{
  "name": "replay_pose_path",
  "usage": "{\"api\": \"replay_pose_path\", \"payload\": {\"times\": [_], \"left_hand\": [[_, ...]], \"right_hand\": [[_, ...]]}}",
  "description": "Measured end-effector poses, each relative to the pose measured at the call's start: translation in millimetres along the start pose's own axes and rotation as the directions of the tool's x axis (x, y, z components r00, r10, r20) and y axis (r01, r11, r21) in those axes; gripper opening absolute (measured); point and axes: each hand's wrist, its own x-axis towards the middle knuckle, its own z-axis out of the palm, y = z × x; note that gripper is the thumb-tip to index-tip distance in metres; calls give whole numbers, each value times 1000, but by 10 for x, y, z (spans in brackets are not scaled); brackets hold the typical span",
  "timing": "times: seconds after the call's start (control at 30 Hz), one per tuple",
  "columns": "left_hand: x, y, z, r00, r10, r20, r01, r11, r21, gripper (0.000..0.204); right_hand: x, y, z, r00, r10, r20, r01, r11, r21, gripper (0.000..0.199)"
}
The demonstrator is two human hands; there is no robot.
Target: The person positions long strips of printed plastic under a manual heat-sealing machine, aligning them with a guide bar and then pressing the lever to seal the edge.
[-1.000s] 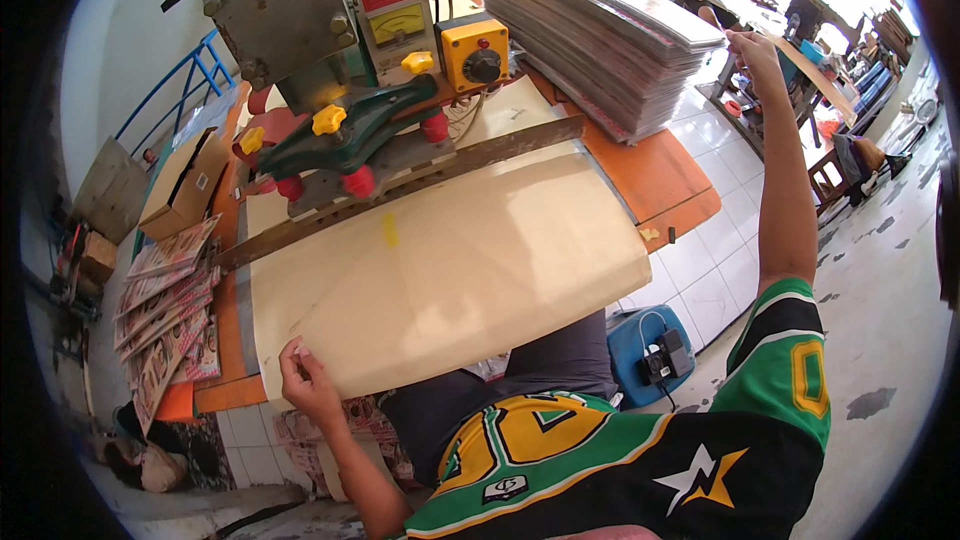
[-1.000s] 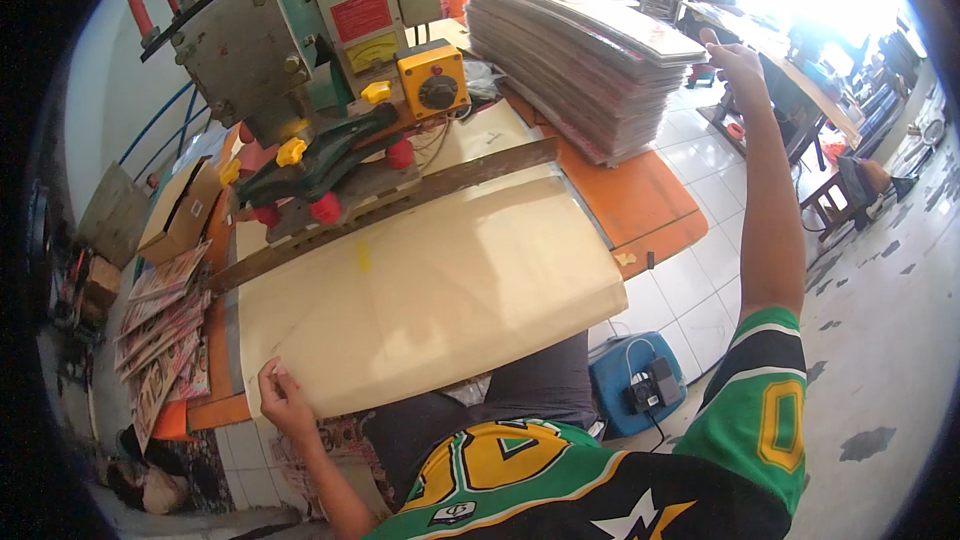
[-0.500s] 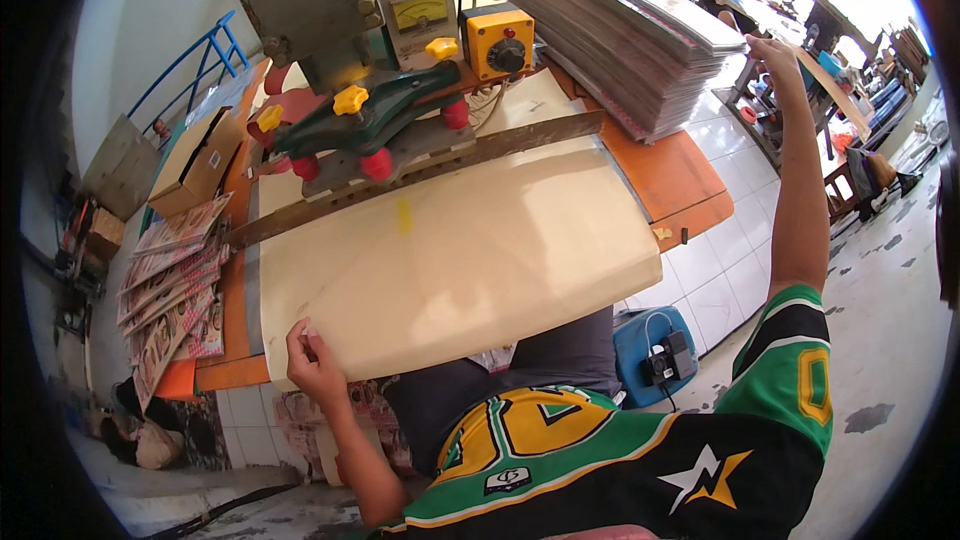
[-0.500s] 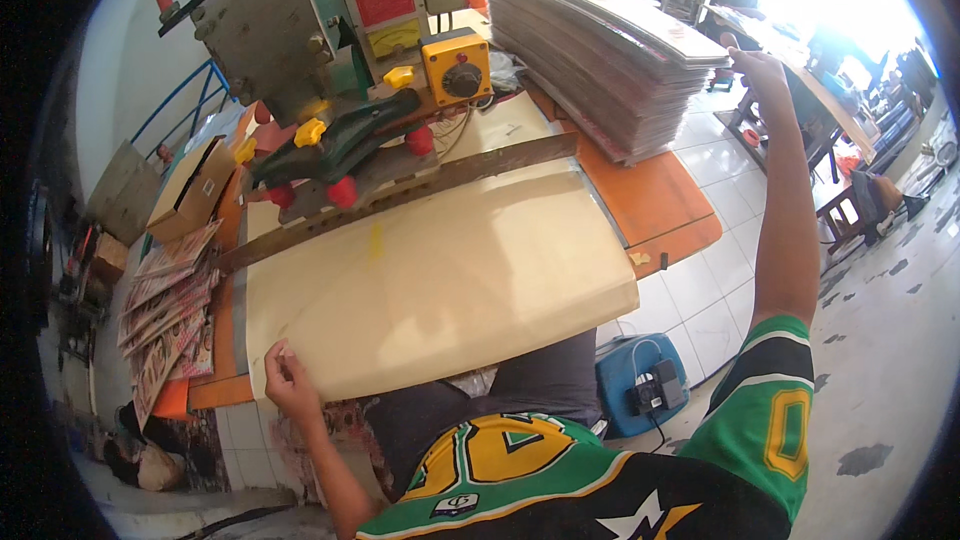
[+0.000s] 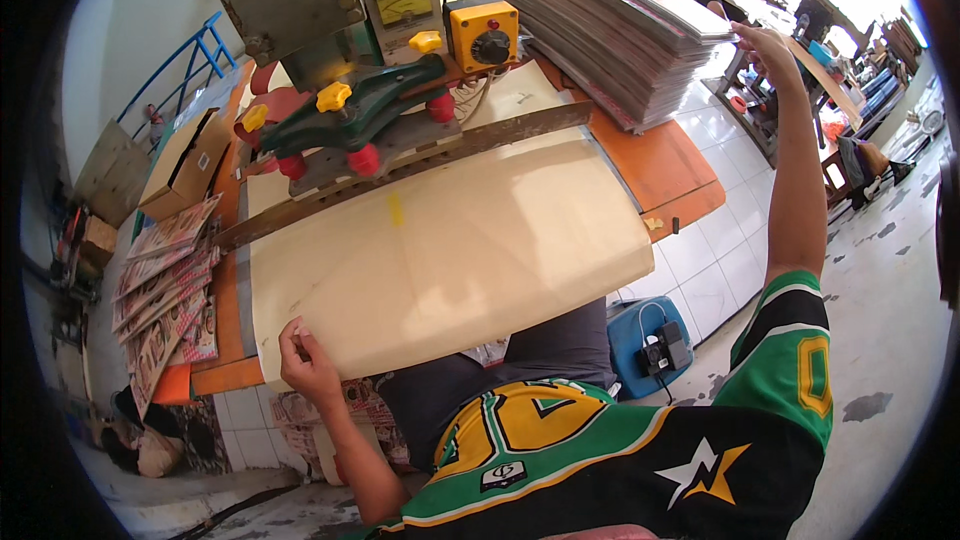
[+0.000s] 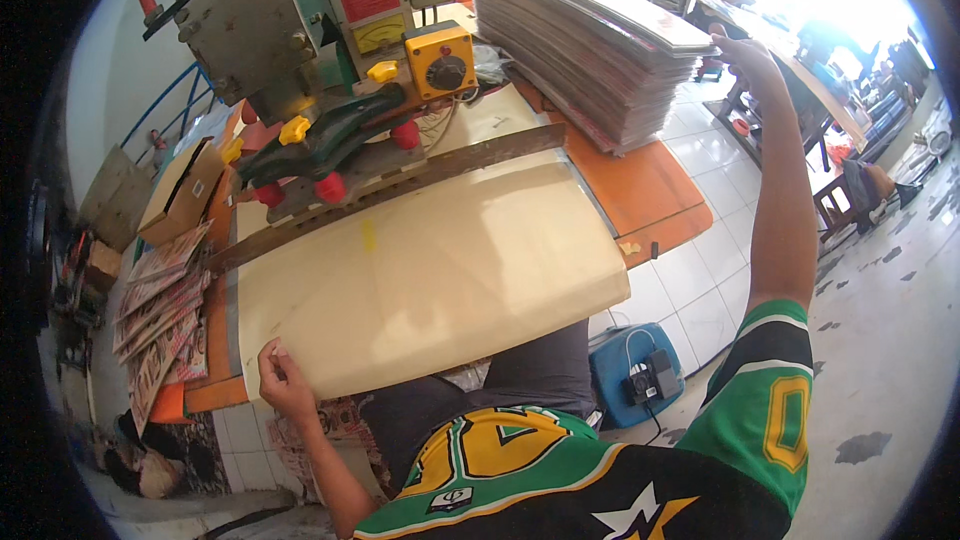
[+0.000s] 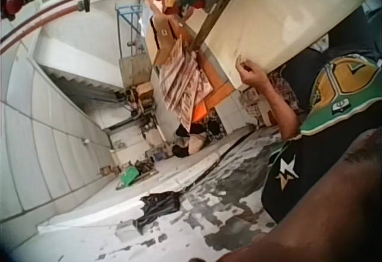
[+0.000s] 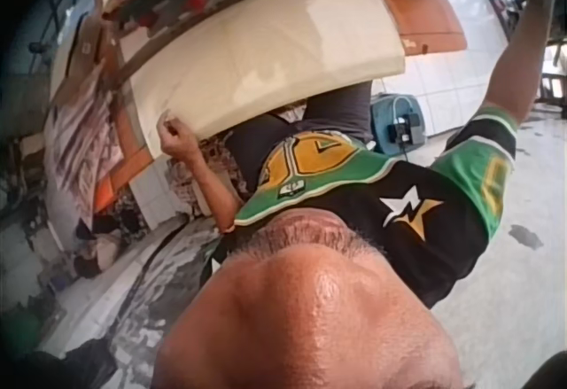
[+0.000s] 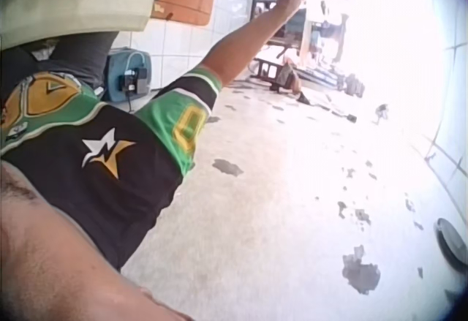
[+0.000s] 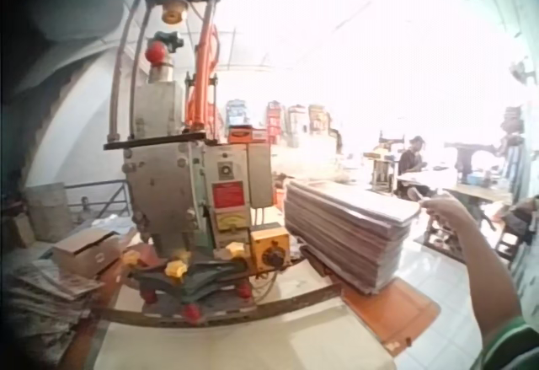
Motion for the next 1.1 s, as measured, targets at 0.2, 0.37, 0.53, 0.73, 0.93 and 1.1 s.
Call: {"api": "replay_pose_path", "payload": {"times": [0.2,0.37,0.53,0.73,0.93,1.1], "left_hand": [[-6,29,-12,1000,-6,-11,6,1000,-5,16],[-6,-18,8,1000,-11,-2,11,1000,10,17],[-5,6,4,1000,-4,-9,4,1000,5,17],[-11,-3,-4,1000,-16,8,16,1000,-6,19],[-4,17,-8,1000,-11,12,11,1000,20,19],[-5,21,-17,1000,-8,3,7,1000,24,18]], "right_hand": [[-117,-121,114,998,-56,9,56,998,17,43],[-19,-48,89,982,-173,-72,169,984,-64,38],[-35,-108,132,961,-245,-126,220,958,-184,35],[-22,-121,89,965,-238,-106,203,942,-269,41],[7,-100,39,989,-141,-45,126,963,-238,46],[-25,-86,70,1000,-11,28,11,1000,-18,42]]}}
